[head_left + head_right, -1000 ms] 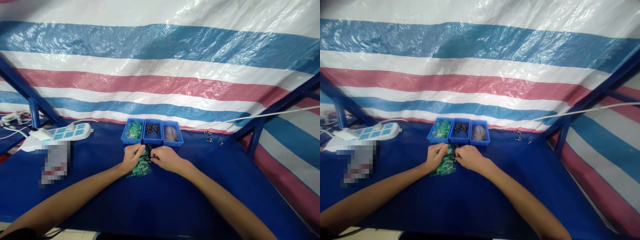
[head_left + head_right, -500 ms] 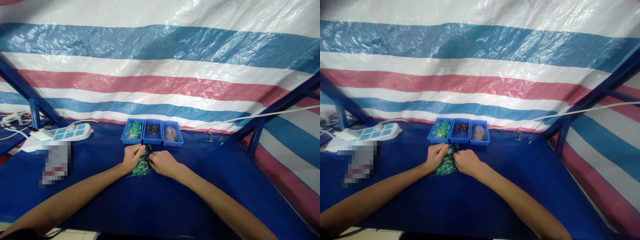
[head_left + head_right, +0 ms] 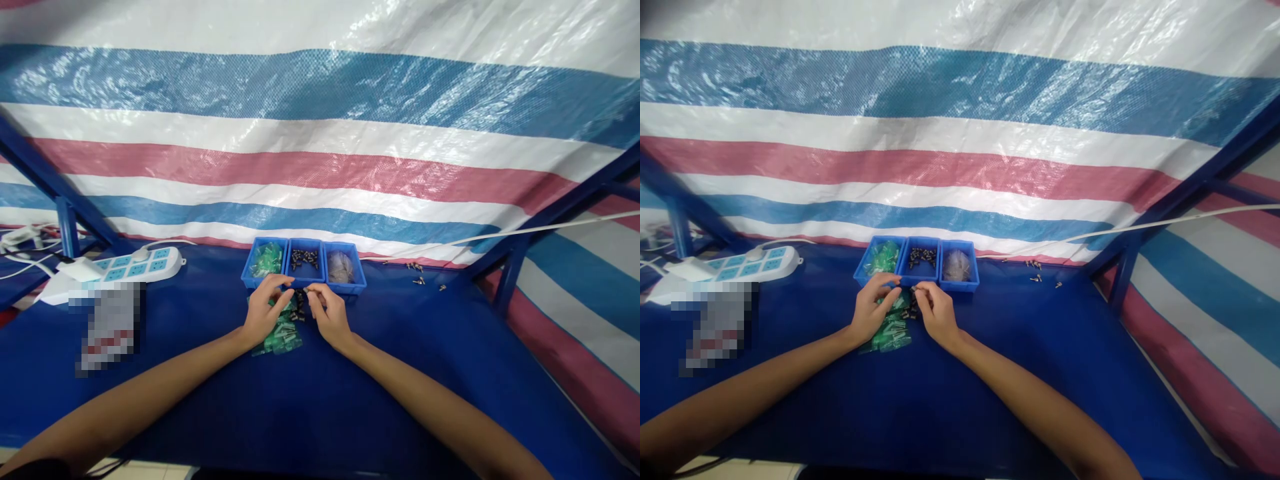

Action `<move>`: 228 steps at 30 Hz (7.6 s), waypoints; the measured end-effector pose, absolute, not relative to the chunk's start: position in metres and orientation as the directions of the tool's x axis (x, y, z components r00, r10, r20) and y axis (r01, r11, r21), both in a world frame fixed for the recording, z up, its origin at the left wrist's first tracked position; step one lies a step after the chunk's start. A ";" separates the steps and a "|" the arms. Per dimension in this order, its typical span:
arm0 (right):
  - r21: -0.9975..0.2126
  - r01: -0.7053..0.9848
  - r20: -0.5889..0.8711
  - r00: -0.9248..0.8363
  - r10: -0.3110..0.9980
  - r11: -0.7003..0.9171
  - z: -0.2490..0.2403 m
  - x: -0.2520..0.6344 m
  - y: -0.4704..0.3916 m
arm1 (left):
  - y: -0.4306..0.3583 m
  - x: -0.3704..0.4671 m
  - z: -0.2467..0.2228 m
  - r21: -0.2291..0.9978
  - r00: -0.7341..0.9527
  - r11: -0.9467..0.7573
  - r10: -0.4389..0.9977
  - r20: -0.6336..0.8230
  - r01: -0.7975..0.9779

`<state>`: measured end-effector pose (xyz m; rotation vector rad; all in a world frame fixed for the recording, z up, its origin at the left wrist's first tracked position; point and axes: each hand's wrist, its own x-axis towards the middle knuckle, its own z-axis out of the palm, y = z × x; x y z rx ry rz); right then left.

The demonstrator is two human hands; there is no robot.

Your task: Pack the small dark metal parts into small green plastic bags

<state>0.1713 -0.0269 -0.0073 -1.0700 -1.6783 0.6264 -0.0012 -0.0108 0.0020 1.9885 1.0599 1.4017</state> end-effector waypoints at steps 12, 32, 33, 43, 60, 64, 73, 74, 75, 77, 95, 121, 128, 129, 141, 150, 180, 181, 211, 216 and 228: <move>-0.789 0.354 0.485 -0.142 0.863 0.502 -0.013 0.171 -0.024 | -0.008 -0.003 -0.001 0.631 0.251 -0.665 0.741 0.623 0.399; -0.692 0.360 0.608 -0.174 0.774 0.625 -0.012 0.171 -0.030 | -0.010 -0.001 0.000 0.712 0.171 -0.622 0.779 0.603 0.324; -0.686 0.362 0.615 -0.177 0.769 0.632 -0.012 0.171 -0.030 | -0.011 -0.001 0.000 0.728 0.168 -0.612 0.789 0.592 0.310; -0.679 0.372 0.618 -0.175 0.766 0.633 -0.011 0.172 -0.029 | -0.014 -0.001 0.000 0.801 0.155 -0.546 0.838 0.524 0.244; -0.664 0.375 0.624 -0.197 0.756 0.646 -0.011 0.172 -0.028 | -0.012 -0.001 0.005 0.657 0.207 -0.648 0.755 0.622 0.386; -0.668 0.375 0.623 -0.190 0.759 0.643 -0.012 0.172 -0.029 | -0.010 -0.002 -0.003 0.707 0.166 -0.591 0.800 0.577 0.388; -0.671 0.372 0.626 -0.178 0.759 0.641 -0.011 0.171 -0.029 | -0.010 0.000 -0.006 0.769 0.208 -0.566 0.824 0.526 0.297; -0.671 0.370 0.627 -0.180 0.758 0.643 -0.011 0.171 -0.029 | -0.010 0.000 -0.005 0.775 0.221 -0.564 0.825 0.519 0.286; -0.671 0.369 0.626 -0.184 0.758 0.644 -0.011 0.171 -0.029 | -0.010 0.000 -0.005 0.779 0.234 -0.562 0.826 0.512 0.277; -0.670 0.369 0.623 -0.190 0.758 0.644 -0.011 0.171 -0.028 | -0.011 0.000 -0.005 0.787 0.253 -0.556 0.829 0.499 0.267; -0.743 0.349 0.524 -0.229 0.821 0.571 -0.010 0.171 -0.029 | -0.010 -0.002 -0.006 0.793 0.310 -0.537 0.836 0.453 0.289; -0.786 0.306 0.514 -0.160 0.843 0.537 -0.011 0.172 -0.029 | -0.009 0.000 0.000 0.619 0.298 -0.702 0.711 0.637 0.351; -0.784 0.301 0.525 -0.144 0.839 0.543 -0.011 0.173 -0.028 | -0.012 0.000 0.002 0.648 0.289 -0.683 0.730 0.619 0.338; -0.781 0.301 0.534 -0.135 0.835 0.548 -0.011 0.172 -0.028 | -0.012 0.000 0.003 0.649 0.288 -0.681 0.732 0.617 0.339; -0.777 0.307 0.551 -0.093 0.830 0.550 -0.013 0.171 -0.028 | -0.011 -0.001 0.002 0.637 0.280 -0.686 0.726 0.628 0.351; -0.749 0.317 0.584 -0.096 0.806 0.581 -0.013 0.171 -0.028 | -0.011 -0.002 0.001 0.613 0.295 -0.702 0.711 0.639 0.364; -0.751 0.330 0.577 -0.091 0.812 0.572 -0.013 0.171 -0.029 | -0.010 -0.002 0.001 0.620 0.285 -0.704 0.709 0.645 0.346; -0.752 0.330 0.576 -0.092 0.812 0.571 -0.013 0.171 -0.029 | -0.010 -0.002 0.001 0.622 0.284 -0.704 0.708 0.646 0.342; -0.755 0.325 0.564 -0.121 0.817 0.569 -0.014 0.172 -0.027 | -0.011 0.000 0.005 0.596 0.270 -0.736 0.674 0.687 0.322; -0.763 0.328 0.550 -0.124 0.826 0.557 -0.013 0.173 -0.027 | -0.011 -0.001 0.004 0.597 0.268 -0.735 0.676 0.687 0.322; -0.765 0.318 0.551 -0.129 0.825 0.560 -0.009 0.172 -0.029 | -0.011 -0.002 0.002 0.605 0.255 -0.721 0.689 0.678 0.338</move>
